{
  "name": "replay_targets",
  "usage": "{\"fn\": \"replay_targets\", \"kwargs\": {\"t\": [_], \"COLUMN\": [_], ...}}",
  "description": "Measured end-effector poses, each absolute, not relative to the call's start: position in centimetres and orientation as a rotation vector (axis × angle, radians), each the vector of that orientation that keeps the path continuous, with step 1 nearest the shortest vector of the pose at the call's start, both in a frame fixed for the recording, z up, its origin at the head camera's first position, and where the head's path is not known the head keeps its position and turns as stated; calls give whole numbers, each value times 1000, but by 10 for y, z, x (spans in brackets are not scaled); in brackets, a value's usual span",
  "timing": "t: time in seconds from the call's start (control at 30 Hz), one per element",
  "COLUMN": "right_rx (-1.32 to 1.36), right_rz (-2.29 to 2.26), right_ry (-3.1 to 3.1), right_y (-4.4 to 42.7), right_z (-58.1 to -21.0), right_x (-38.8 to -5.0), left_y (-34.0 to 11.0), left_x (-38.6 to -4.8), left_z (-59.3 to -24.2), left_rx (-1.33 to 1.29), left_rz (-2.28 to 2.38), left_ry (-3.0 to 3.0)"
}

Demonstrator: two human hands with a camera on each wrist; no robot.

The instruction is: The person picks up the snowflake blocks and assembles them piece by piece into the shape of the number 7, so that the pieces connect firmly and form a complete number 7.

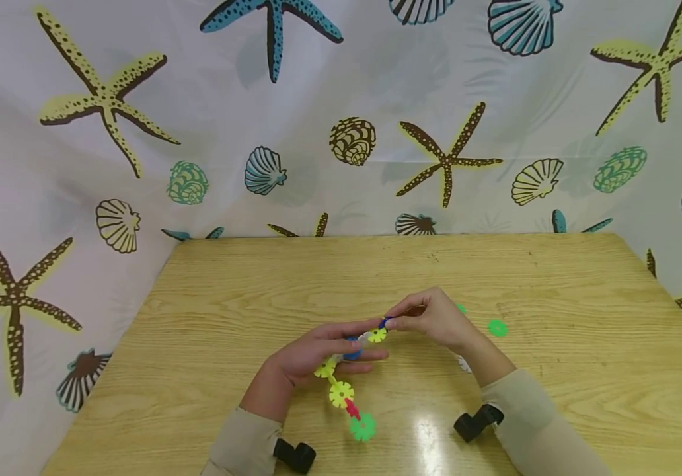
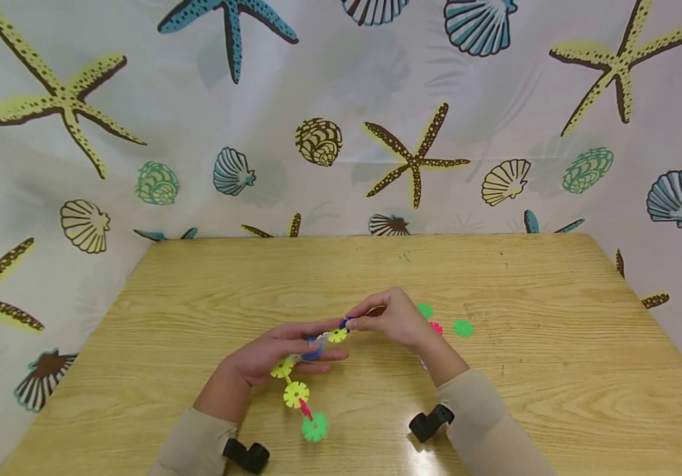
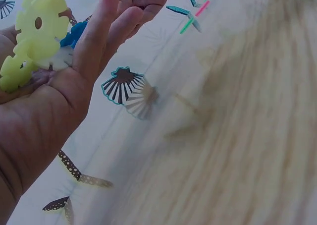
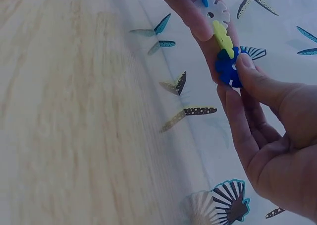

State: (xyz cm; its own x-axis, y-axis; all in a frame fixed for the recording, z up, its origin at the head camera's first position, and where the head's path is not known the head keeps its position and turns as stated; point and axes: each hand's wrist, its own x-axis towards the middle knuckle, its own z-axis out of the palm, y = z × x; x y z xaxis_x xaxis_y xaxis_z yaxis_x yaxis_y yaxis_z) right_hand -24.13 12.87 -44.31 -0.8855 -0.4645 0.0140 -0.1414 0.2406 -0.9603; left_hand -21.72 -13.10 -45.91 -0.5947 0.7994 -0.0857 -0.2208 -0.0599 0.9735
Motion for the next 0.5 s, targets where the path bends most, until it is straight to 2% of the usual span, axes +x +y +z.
{"fn": "replay_targets", "kwargs": {"t": [0.5], "right_rx": [-507], "right_rz": [-1671], "right_ry": [2252], "right_y": [135], "right_z": [-440], "right_x": [-244], "left_y": [-128], "left_x": [-218], "left_z": [-459], "left_rx": [626], "left_rz": [1720], "left_ry": [1512]}}
